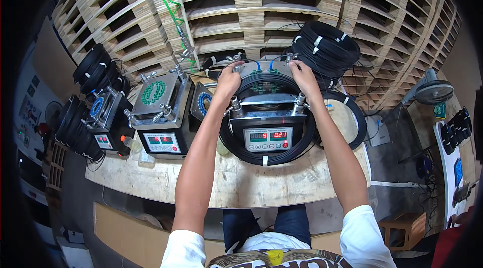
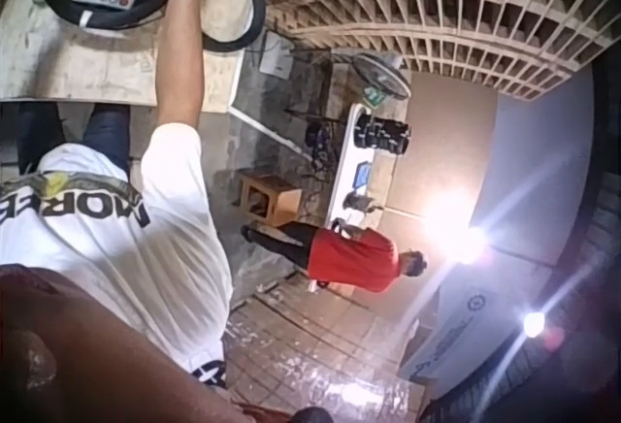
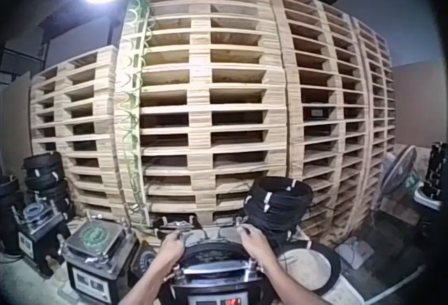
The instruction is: Using specialized machinery to polish or finish wire cable connectors.
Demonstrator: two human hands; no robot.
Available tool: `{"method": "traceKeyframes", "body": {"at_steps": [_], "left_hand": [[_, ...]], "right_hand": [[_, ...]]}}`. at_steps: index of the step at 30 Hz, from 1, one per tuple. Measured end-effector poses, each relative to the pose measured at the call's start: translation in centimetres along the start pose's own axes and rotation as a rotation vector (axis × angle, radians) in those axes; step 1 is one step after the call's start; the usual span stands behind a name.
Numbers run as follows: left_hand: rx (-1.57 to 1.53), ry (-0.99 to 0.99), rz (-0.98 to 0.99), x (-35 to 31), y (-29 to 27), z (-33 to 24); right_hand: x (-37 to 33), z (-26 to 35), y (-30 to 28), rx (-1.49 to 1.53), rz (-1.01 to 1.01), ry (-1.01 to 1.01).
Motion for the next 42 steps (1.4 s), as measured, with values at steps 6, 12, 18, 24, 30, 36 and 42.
{"method": "traceKeyframes", "body": {"at_steps": [6,12,18,24,30,36,42], "left_hand": [[0.041,-0.112,-0.036,-0.4,0.5,-0.1],[0.052,-0.150,-0.100,-0.3,-0.1,0.5],[0.004,-0.099,-0.054,-0.4,-0.2,0.5],[-0.024,-0.086,-0.051,-0.1,-0.1,0.9],[-0.002,-0.036,-0.058,0.4,-0.1,1.0],[0.065,-0.041,-0.085,0.3,-0.5,0.8],[0.012,-0.054,-0.081,0.3,-0.3,0.9]], "right_hand": [[0.2,-0.3,-0.5,-0.070,-0.005,-0.040],[1.5,-1.0,0.4,0.020,0.050,-0.140],[0.5,-0.1,0.3,0.015,0.013,-0.083],[0.4,0.0,0.2,0.003,0.014,-0.089],[1.3,-0.9,0.2,-0.021,0.015,-0.112],[1.4,-0.8,0.5,0.117,0.023,-0.162],[0.8,-1.2,-0.6,0.131,-0.066,-0.091]]}}
Point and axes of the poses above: each hand's wrist, its own x-axis towards the middle knuckle, its own y-axis out of the palm, z = x × y, the point moved 10 cm from there along x, towards the middle knuckle, and after that the axes turned 12 degrees about z, right-handed, at the moved point
